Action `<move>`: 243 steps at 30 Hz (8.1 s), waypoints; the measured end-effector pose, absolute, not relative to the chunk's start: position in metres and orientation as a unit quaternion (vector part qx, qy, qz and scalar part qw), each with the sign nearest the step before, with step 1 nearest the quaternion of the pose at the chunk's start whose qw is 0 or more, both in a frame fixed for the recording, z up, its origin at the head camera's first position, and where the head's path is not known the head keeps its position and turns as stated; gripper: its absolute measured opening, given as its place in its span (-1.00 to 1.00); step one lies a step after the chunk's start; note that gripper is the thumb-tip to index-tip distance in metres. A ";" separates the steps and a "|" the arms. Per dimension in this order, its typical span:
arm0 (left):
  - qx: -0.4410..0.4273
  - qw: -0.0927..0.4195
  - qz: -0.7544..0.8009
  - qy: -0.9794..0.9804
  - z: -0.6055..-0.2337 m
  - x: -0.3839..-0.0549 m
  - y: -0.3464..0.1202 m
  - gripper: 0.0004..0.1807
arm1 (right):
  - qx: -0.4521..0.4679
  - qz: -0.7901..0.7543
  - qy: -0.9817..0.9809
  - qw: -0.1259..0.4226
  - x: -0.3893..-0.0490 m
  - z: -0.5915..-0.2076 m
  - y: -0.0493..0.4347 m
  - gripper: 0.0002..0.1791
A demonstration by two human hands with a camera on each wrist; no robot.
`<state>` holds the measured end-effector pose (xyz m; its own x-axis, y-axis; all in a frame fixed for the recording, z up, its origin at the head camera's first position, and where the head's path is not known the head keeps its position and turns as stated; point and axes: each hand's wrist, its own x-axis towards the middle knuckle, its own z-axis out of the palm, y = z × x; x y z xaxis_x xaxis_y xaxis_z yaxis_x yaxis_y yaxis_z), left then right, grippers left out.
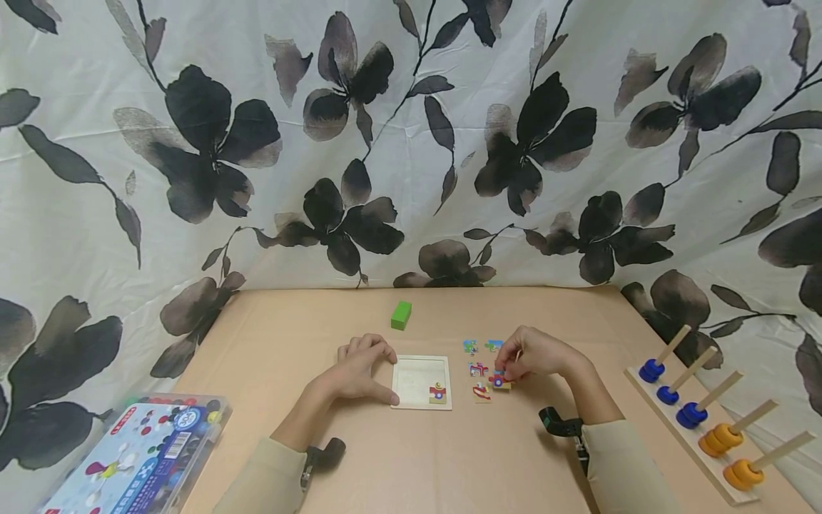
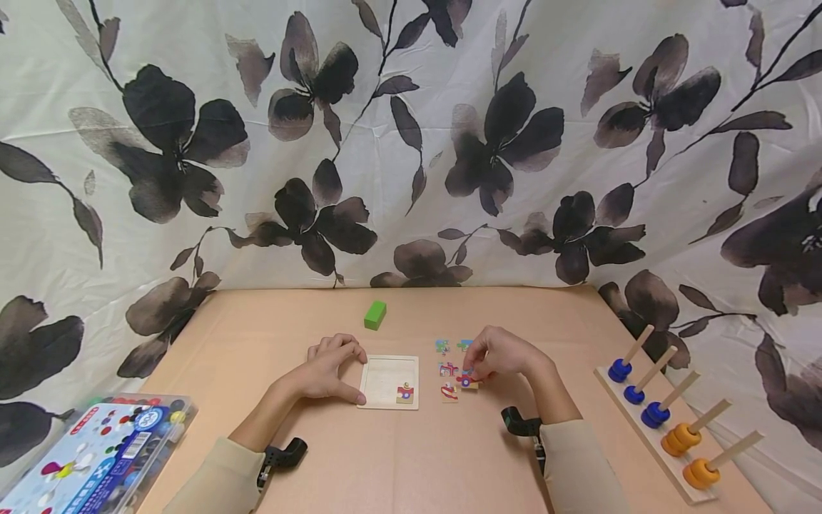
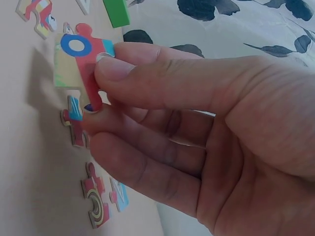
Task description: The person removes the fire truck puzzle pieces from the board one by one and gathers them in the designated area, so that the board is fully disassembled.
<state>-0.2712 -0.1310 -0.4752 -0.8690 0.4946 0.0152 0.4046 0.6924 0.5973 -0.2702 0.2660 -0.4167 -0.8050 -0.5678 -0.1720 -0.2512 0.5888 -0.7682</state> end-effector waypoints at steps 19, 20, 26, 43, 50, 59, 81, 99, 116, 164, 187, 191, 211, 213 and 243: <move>0.247 0.070 0.303 0.918 -0.474 -0.271 -0.131 -0.25 | -0.228 -0.366 0.872 0.231 -0.273 -0.426 0.269 -0.88; 0.247 0.069 0.303 0.918 -0.474 -0.271 -0.131 -0.25 | -0.228 -0.367 0.871 0.233 -0.273 -0.426 0.269 -0.89; 0.243 0.073 0.300 0.919 -0.474 -0.271 -0.131 -0.24 | -0.238 -0.369 0.867 0.237 -0.274 -0.427 0.270 -0.92; 0.240 0.072 0.299 0.921 -0.476 -0.271 -0.131 -0.26 | -0.244 -0.360 0.866 0.246 -0.272 -0.428 0.268 -0.90; 0.240 0.072 0.298 0.921 -0.477 -0.271 -0.131 -0.27 | -0.232 -0.366 0.868 0.244 -0.269 -0.426 0.266 -0.89; 0.245 0.071 0.299 0.919 -0.476 -0.272 -0.131 -0.27 | -0.232 -0.359 0.869 0.248 -0.271 -0.428 0.267 -0.90; 0.251 0.067 0.301 0.917 -0.475 -0.271 -0.131 -0.27 | -0.237 -0.356 0.870 0.246 -0.274 -0.430 0.268 -0.89; 0.255 0.055 0.309 0.915 -0.483 -0.273 -0.132 -0.28 | -0.249 -0.375 0.881 0.143 -0.275 -0.427 0.254 -0.84; 0.249 0.070 0.299 0.919 -0.475 -0.269 -0.131 -0.27 | -0.285 -0.373 0.876 0.112 -0.273 -0.433 0.234 -0.78; 0.249 0.065 0.296 0.920 -0.475 -0.271 -0.132 -0.27 | -0.347 -0.344 0.864 0.123 -0.258 -0.446 0.176 -0.74; 0.254 0.064 0.300 0.917 -0.476 -0.269 -0.132 -0.28 | -0.359 -0.308 0.870 0.135 -0.253 -0.452 0.162 -0.78; 0.259 0.058 0.304 0.915 -0.476 -0.269 -0.132 -0.28 | -0.358 -0.304 0.872 0.138 -0.254 -0.453 0.160 -0.77; 0.260 0.049 0.318 0.910 -0.482 -0.272 -0.133 -0.28 | -0.349 -0.297 0.875 0.159 -0.253 -0.454 0.155 -0.79; 0.262 0.052 0.313 0.912 -0.480 -0.271 -0.132 -0.28 | -0.347 -0.298 0.875 0.159 -0.253 -0.455 0.155 -0.78; 0.252 0.067 0.299 0.918 -0.477 -0.272 -0.133 -0.27 | -0.334 -0.322 0.876 0.129 -0.251 -0.446 0.157 -0.85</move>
<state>-0.2719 -0.1327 -0.4774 -0.8639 0.5029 0.0287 0.4233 0.6939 0.5826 -0.2511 0.1566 -0.4458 -0.7430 -0.6692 -0.0111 -0.5031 0.5694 -0.6501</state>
